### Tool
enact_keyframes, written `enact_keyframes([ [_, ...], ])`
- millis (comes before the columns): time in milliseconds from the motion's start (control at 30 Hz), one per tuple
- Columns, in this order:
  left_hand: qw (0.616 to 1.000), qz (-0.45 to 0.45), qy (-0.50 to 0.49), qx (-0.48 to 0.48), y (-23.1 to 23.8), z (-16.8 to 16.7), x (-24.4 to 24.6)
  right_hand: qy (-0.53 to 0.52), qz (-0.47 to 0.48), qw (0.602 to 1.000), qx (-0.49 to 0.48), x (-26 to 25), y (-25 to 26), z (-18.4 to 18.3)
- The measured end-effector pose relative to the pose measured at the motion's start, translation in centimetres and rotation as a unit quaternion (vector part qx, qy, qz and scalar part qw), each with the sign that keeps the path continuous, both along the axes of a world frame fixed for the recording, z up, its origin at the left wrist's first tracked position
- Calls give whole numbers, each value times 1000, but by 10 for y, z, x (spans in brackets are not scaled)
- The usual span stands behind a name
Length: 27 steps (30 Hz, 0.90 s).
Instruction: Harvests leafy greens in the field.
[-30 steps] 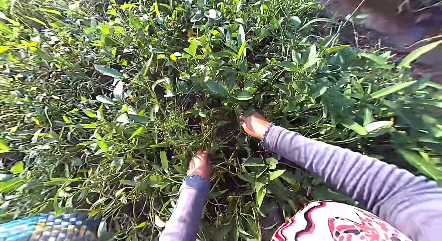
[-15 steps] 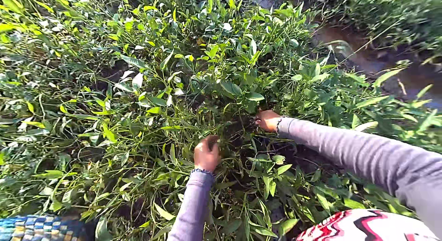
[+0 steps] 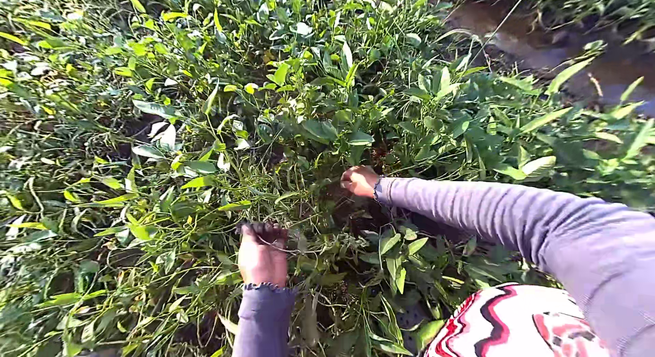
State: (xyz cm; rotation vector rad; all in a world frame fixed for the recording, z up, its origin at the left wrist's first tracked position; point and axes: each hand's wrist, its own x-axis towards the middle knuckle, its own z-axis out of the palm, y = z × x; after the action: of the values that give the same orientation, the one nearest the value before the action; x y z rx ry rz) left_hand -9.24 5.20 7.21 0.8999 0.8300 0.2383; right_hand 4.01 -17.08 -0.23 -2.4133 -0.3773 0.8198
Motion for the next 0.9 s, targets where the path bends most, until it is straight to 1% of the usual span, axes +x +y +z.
enact_keyframes([
  [67, 1000, -1, -10, 25, 29, 9, -5, -14, -5, 999, -28, 13, 5, -35],
  [167, 995, -28, -25, 95, 56, 24, -11, -43, -4, 999, -10, 16, 25, -67],
  [267, 980, -77, -47, 176, 56, 47, -10, -79, 16, 997, 9, 18, 35, -82],
  [333, 958, -133, -73, 244, 41, 62, -5, -97, 24, 995, 19, 19, 34, -88],
  [367, 938, -172, -88, 288, 30, 66, -2, -86, 28, 996, 18, 19, 32, -83],
  [433, 879, -258, -106, 386, 2, 66, 9, -80, 34, 996, 28, 16, 23, -70],
  [500, 799, -329, -117, 490, -29, 53, 29, -118, 24, 989, 85, 8, 17, -54],
  [533, 754, -350, -113, 544, -42, 41, 41, -139, -1, 983, 123, 3, 15, -47],
  [567, 718, -365, -97, 585, -53, 26, 55, -154, -40, 976, 151, 0, 15, -39],
  [600, 686, -387, -56, 613, -60, 11, 69, -149, -81, 971, 166, -1, 16, -30],
  [633, 654, -418, 10, 630, -62, -3, 81, -134, -112, 970, 168, 4, 18, -22],
  [700, 591, -478, 173, 626, -53, -28, 93, -102, -144, 964, 201, 23, 20, -10],
  [733, 571, -491, 241, 612, -46, -40, 90, -69, -134, 969, 195, 33, 17, -10],
  [767, 561, -492, 286, 601, -37, -52, 81, -37, -120, 978, 164, 42, 13, -8],
  [800, 559, -487, 309, 595, -29, -63, 69, -20, -118, 985, 121, 49, 7, -10],
  [833, 563, -487, 322, 585, -22, -69, 58, -17, -136, 987, 83, 55, 2, -17],
  [900, 565, -492, 324, 578, -16, -77, 39, -32, -156, 987, 26, 66, -11, -39],
])
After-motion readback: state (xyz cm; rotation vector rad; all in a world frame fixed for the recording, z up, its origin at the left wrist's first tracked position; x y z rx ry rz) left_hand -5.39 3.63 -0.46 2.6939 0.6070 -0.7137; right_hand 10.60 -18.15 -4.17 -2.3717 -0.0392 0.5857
